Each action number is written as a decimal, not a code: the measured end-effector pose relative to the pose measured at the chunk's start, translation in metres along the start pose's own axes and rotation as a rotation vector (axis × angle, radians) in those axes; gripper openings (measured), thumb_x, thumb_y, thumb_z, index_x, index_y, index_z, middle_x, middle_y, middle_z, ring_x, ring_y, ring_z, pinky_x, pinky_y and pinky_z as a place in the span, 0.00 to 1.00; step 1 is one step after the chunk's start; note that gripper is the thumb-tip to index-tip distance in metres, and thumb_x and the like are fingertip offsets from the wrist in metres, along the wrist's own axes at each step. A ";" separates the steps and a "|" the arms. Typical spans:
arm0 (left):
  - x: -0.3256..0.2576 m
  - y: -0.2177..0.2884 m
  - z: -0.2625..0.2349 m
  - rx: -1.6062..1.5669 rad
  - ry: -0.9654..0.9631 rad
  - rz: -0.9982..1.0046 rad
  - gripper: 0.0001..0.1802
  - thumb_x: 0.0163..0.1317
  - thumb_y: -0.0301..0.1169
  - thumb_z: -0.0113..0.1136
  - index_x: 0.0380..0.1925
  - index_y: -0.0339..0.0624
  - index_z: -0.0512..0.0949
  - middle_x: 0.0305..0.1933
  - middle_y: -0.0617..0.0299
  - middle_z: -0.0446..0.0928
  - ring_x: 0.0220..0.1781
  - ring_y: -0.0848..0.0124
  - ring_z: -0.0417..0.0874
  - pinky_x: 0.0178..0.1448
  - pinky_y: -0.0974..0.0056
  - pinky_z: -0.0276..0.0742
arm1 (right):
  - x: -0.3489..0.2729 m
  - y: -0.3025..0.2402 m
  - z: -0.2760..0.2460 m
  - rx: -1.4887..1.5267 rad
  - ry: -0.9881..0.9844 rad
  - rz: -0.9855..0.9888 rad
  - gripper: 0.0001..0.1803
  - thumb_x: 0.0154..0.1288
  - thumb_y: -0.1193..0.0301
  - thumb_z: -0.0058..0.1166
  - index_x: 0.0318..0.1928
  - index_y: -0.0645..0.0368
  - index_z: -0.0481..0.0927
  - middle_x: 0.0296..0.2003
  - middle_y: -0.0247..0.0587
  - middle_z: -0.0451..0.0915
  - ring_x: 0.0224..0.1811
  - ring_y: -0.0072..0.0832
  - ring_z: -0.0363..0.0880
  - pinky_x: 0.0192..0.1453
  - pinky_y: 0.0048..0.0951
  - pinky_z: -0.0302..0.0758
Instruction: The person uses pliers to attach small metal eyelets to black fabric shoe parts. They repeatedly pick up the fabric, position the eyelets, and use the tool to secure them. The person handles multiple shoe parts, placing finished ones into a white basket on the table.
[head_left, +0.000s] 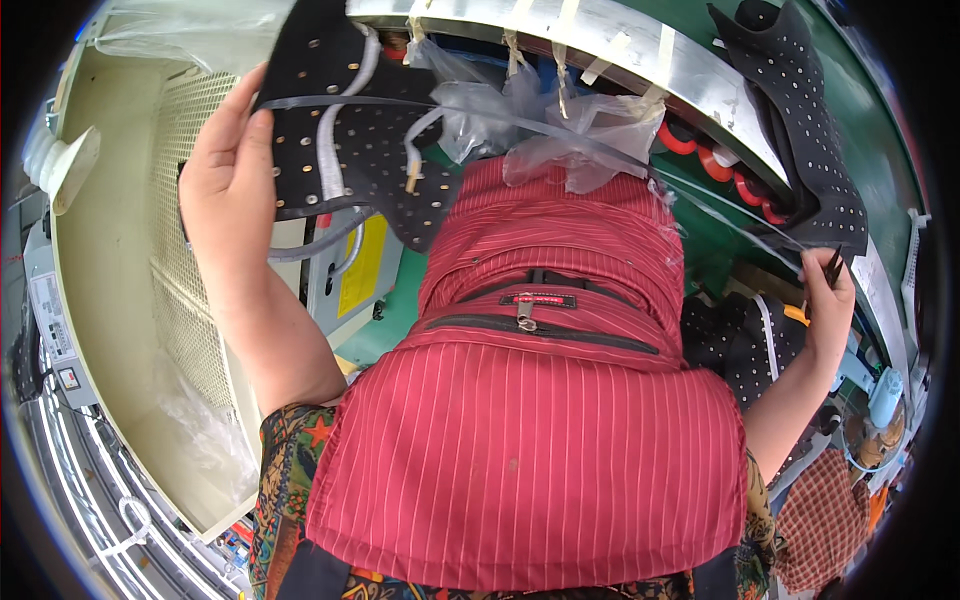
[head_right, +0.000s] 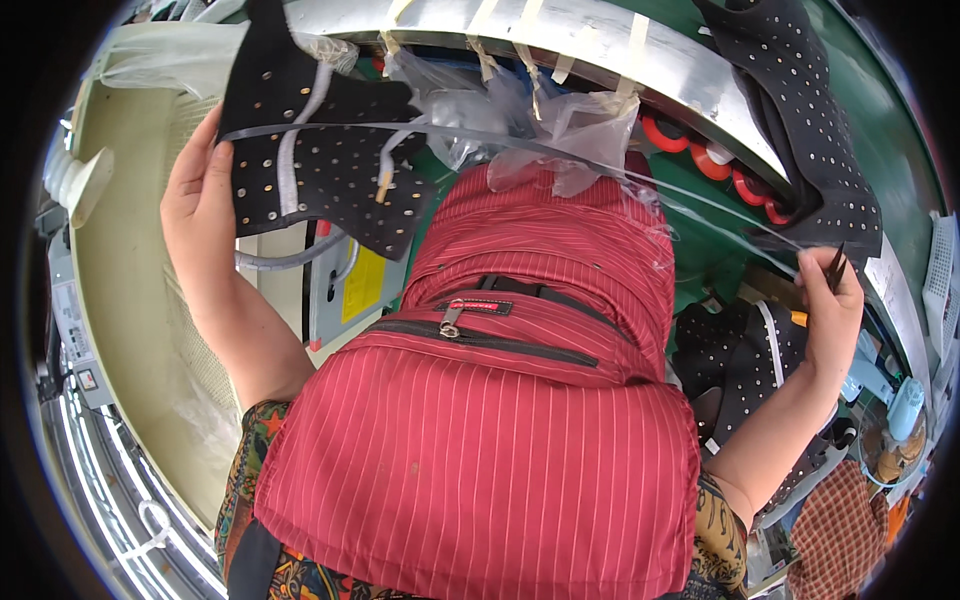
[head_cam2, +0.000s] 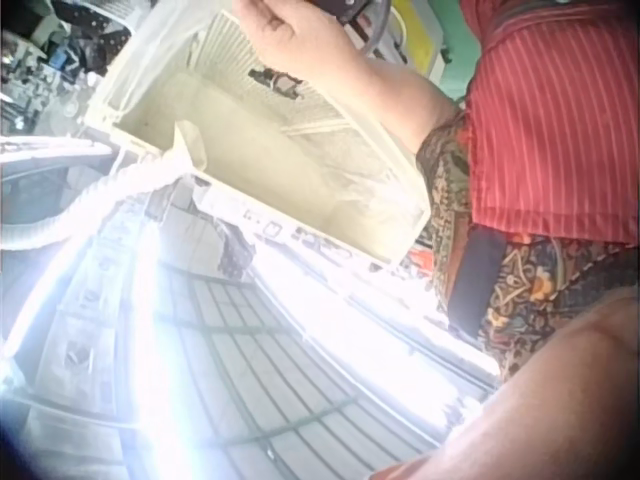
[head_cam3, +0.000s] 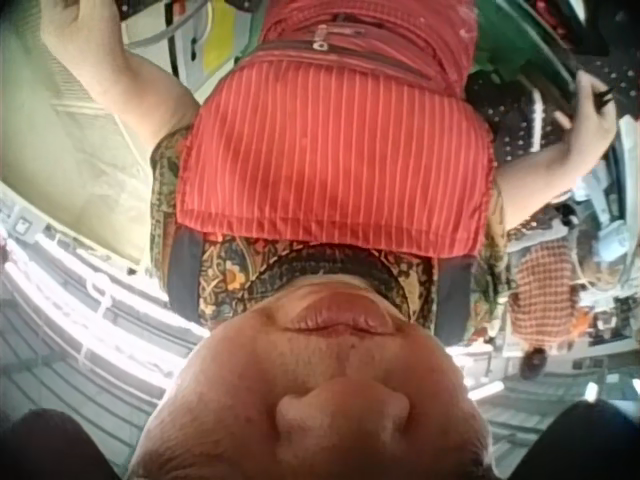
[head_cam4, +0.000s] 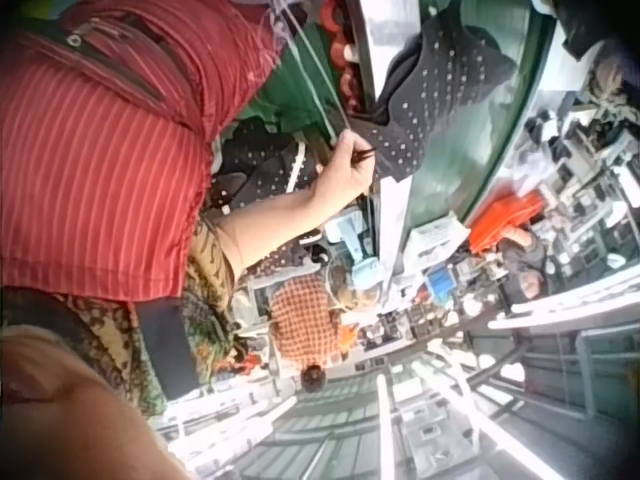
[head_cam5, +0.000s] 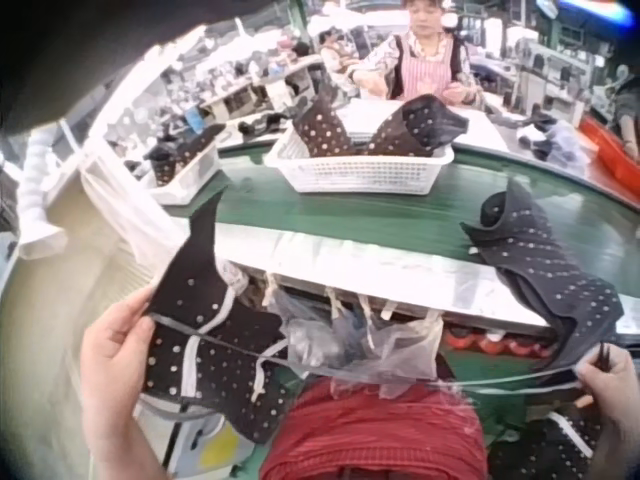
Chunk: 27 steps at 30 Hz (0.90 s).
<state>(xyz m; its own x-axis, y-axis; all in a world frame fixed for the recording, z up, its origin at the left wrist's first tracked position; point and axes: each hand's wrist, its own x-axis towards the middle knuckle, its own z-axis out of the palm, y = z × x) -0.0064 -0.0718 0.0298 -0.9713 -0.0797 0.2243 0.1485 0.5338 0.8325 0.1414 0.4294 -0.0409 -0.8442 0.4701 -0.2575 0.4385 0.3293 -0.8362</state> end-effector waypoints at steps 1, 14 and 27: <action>0.000 -0.002 -0.003 -0.005 0.021 -0.002 0.17 0.66 0.22 0.49 0.55 0.37 0.74 0.44 0.62 0.79 0.42 0.82 0.77 0.47 0.77 0.71 | -0.003 0.000 -0.006 -0.012 -0.018 0.041 0.03 0.62 0.73 0.57 0.35 0.60 0.78 0.23 0.23 0.72 0.24 0.10 0.63 0.28 0.14 0.58; -0.013 0.033 0.005 0.149 -0.051 0.116 0.16 0.61 0.24 0.53 0.50 0.40 0.77 0.40 0.54 0.82 0.41 0.70 0.83 0.46 0.69 0.75 | -0.011 -0.143 0.112 -0.091 -0.300 -0.842 0.25 0.45 0.81 0.62 0.49 0.60 0.76 0.37 0.33 0.71 0.31 0.16 0.64 0.33 0.15 0.61; 0.003 0.052 0.030 -0.304 -0.563 -0.227 0.18 0.64 0.23 0.51 0.54 0.32 0.72 0.45 0.58 0.80 0.43 0.77 0.80 0.47 0.73 0.76 | -0.013 -0.163 0.215 0.025 -0.474 -0.858 0.22 0.50 0.77 0.60 0.48 0.55 0.74 0.32 0.39 0.78 0.31 0.36 0.79 0.34 0.31 0.75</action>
<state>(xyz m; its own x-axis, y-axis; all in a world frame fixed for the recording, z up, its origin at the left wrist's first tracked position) -0.0076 -0.0189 0.0584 -0.9211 0.3326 -0.2025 -0.1052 0.2882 0.9518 0.0145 0.1939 -0.0053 -0.9120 -0.3005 0.2791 -0.3838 0.3858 -0.8390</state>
